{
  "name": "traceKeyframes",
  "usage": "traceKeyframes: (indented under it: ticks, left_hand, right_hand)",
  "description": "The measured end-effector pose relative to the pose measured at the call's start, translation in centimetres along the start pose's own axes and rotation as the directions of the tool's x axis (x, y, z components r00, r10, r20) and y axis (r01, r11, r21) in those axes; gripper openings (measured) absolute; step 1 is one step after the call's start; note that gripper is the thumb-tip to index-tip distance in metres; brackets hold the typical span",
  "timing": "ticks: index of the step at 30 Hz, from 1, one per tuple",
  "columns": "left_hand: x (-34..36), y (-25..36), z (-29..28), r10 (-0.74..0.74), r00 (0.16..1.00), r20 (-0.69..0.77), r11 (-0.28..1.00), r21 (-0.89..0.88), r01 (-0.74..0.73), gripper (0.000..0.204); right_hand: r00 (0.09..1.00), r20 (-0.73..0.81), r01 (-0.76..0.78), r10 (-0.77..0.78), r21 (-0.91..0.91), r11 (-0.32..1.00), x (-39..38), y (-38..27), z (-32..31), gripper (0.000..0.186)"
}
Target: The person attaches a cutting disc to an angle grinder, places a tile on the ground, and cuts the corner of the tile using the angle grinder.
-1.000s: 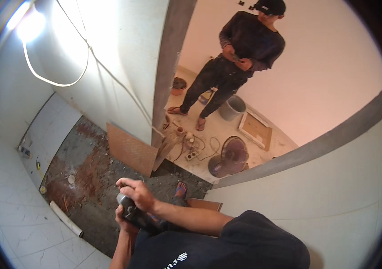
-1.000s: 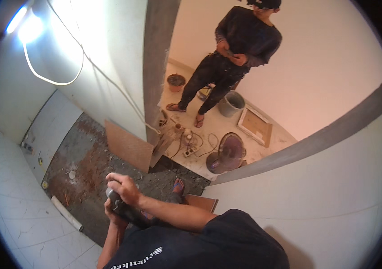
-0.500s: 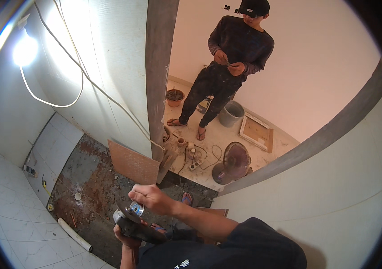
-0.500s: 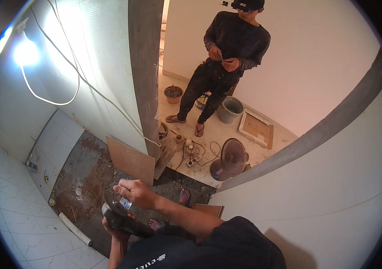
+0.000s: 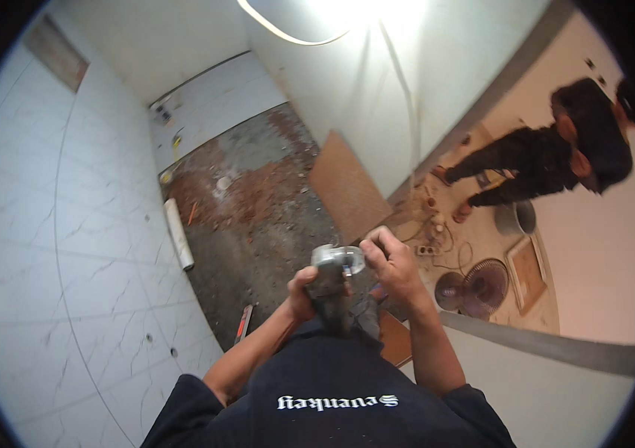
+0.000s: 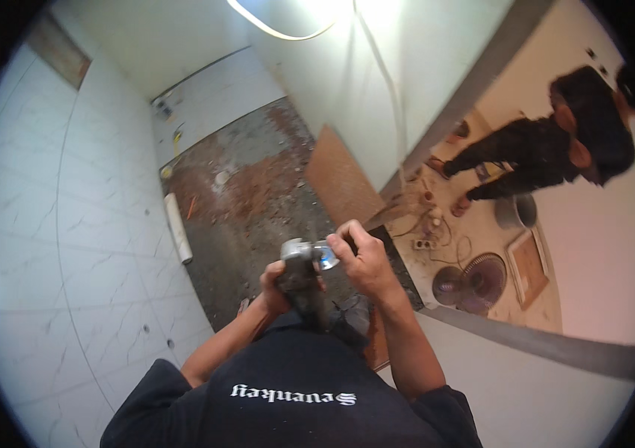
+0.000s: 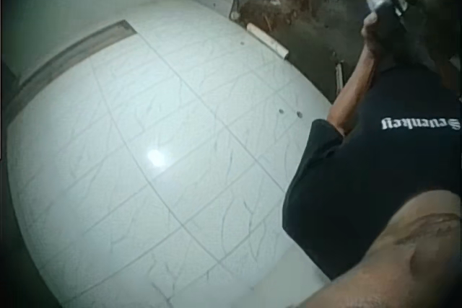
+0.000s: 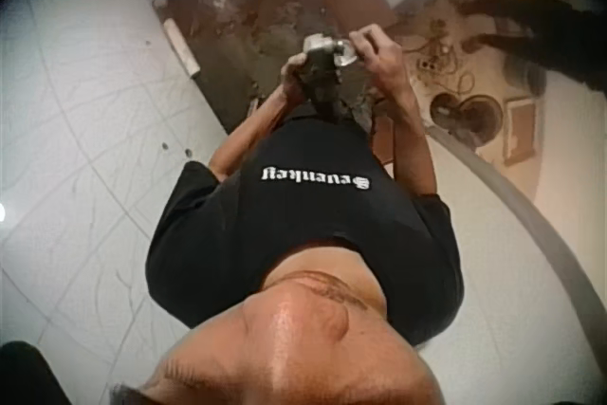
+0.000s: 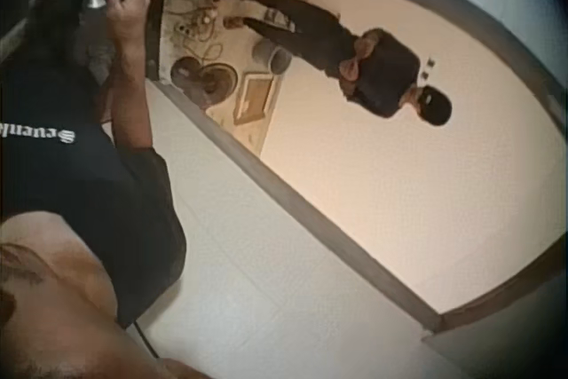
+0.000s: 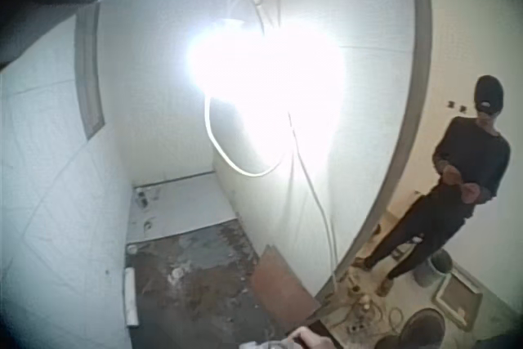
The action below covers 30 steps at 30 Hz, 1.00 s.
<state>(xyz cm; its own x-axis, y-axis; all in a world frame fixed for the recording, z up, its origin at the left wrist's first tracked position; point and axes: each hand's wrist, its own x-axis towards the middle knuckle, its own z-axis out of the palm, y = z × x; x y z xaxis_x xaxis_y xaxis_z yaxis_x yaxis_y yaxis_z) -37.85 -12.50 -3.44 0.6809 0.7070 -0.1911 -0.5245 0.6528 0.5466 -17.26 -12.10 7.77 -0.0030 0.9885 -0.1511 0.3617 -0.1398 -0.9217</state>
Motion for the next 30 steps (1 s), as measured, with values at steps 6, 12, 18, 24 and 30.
traceKeyframes:
  ticks: [6, 12, 18, 24, 30]
  left_hand:
    - [-0.1, -0.5, -0.4, 0.007, 0.999, -0.05, 0.999, -0.032, -0.009, 0.078]
    - [0.0, -0.1, 0.1, 0.007, 1.0, -0.019, 0.998, -0.068, -0.008, 0.077]
    - [-0.2, -0.1, 0.4, 0.029, 0.999, -0.021, 0.997, -0.068, -0.03, 0.077]
    - [-0.1, -0.1, 0.5, 0.053, 0.998, -0.029, 0.998, -0.013, -0.053, 0.079]
    - [0.1, -0.7, 0.0, 0.063, 0.998, -0.004, 0.997, -0.043, -0.063, 0.082]
  right_hand:
    - [0.98, 0.199, -0.006, -0.009, 0.074, 0.997, -0.1, -0.3, 1.1, 0.024]
    - [0.992, 0.107, -0.086, 0.073, 0.123, 0.989, 0.9, -0.5, 0.7, 0.021]
    - [0.961, 0.269, -0.079, 0.068, 0.028, 0.997, 0.6, -1.7, 0.8, 0.021]
    - [0.949, 0.155, 0.195, -0.273, 0.391, 0.899, 0.8, -0.1, 0.0, 0.016]
    - [0.889, 0.353, -0.365, 0.293, 0.158, 0.918, 0.9, 0.0, 0.3, 0.027]
